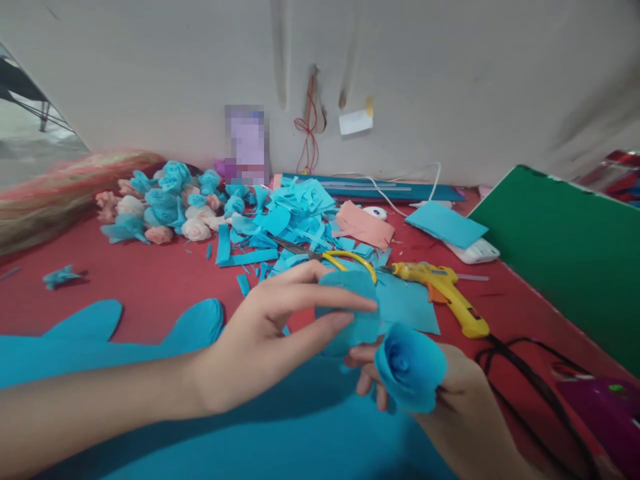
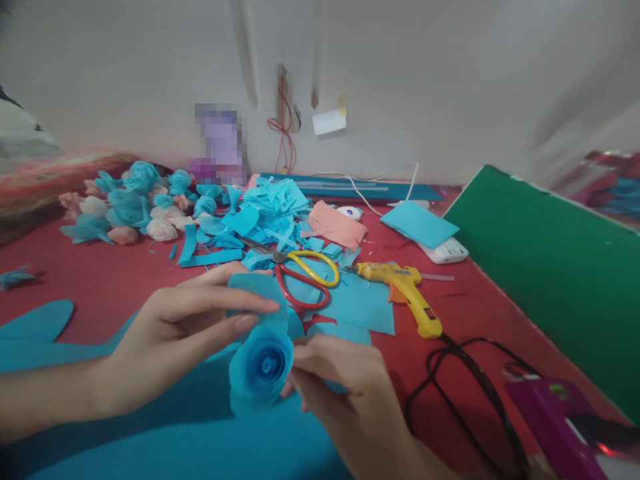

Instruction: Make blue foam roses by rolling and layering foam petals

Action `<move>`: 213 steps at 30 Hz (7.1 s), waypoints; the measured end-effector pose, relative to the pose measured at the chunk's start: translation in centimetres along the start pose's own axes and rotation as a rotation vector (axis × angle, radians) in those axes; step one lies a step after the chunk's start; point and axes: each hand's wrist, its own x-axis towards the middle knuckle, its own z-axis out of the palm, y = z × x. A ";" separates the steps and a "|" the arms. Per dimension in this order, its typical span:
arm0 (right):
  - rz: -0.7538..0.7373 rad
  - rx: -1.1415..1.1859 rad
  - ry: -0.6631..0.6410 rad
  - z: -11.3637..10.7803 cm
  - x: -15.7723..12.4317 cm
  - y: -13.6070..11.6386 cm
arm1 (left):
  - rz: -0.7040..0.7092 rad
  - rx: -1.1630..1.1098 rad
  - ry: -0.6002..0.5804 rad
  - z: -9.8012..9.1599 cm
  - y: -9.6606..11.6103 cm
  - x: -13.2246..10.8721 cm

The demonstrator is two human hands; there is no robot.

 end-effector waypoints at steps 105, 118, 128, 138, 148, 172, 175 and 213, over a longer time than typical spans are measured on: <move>0.163 0.043 0.098 1.2 0.7 -2.1 | -0.442 -0.798 -0.171 1.7 1.1 -0.5; 0.193 0.107 0.121 1.4 0.8 -2.2 | -0.474 -0.845 -0.173 2.0 0.7 -1.1; 0.214 0.080 0.110 1.3 0.6 -2.2 | -0.467 -0.908 -0.167 2.1 1.1 -0.8; 0.224 0.106 0.134 1.4 1.1 -2.2 | -0.484 -0.907 -0.171 2.2 1.0 -1.0; 0.399 0.406 0.049 0.6 0.7 -2.8 | -0.540 -1.017 0.045 1.8 0.6 -0.9; 0.520 0.721 -0.164 0.4 0.4 -2.4 | -0.472 -0.691 -0.076 1.7 0.4 -0.4; 0.526 0.716 -0.146 0.5 0.5 -2.6 | -0.489 -0.684 -0.059 1.7 0.3 -0.4; 0.318 0.045 0.009 1.3 1.3 -4.4 | -0.461 -0.835 -0.040 2.0 -0.2 -0.6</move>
